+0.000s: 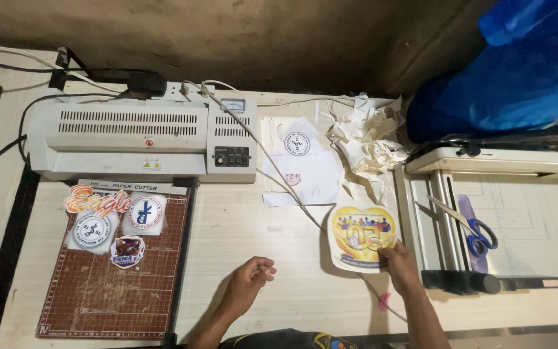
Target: The person sorts through a stack of small, round stickers and then handles larger, irregularly shaped stickers on a desk. They place the stickers on a cutting mat and move other printed materials aside.
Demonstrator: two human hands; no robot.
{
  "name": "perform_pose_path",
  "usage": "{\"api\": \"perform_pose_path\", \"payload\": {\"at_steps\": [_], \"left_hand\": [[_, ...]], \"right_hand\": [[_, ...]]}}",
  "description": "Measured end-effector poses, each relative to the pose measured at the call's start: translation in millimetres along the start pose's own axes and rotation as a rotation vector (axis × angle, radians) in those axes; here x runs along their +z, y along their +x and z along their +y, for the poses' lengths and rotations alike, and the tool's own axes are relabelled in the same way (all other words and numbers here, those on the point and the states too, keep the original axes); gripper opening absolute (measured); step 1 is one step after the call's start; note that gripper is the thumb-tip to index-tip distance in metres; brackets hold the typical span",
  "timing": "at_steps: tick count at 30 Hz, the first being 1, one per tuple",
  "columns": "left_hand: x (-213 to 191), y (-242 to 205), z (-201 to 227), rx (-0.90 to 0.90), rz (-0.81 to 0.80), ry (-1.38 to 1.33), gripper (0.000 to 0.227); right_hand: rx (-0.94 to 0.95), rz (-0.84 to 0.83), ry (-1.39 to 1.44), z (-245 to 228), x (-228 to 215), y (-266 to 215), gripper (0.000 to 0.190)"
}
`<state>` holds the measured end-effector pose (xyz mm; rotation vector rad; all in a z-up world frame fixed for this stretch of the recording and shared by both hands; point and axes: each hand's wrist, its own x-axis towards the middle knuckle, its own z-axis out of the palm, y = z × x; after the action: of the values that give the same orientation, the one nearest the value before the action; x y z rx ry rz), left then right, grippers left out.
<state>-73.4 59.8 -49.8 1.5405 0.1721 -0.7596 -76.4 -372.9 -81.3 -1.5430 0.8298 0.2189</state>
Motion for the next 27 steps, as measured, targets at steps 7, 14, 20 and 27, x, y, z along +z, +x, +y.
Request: {"api": "perform_pose_path", "payload": {"at_steps": [7,14,20,27], "left_hand": [[-10.9,-4.3,17.1,-0.103,0.090,0.029,0.027],[-16.0,5.2,12.3,-0.056,0.116,-0.096,0.026],[-30.2,1.8,3.2,-0.042,0.188,-0.145,0.028],[-37.5,-7.2,14.5,-0.065,0.227,-0.096,0.029]], "right_hand": [[-0.302,0.277,-0.786,-45.3,31.7,-20.6,0.055],[-0.964,0.008,-1.028,-129.9,145.2,-18.3,0.059],[-1.097,-0.091,-1.226,-127.3,160.1,35.5,0.048],[-1.104,-0.033,-1.094,-166.7,144.8,58.6,0.022]]}}
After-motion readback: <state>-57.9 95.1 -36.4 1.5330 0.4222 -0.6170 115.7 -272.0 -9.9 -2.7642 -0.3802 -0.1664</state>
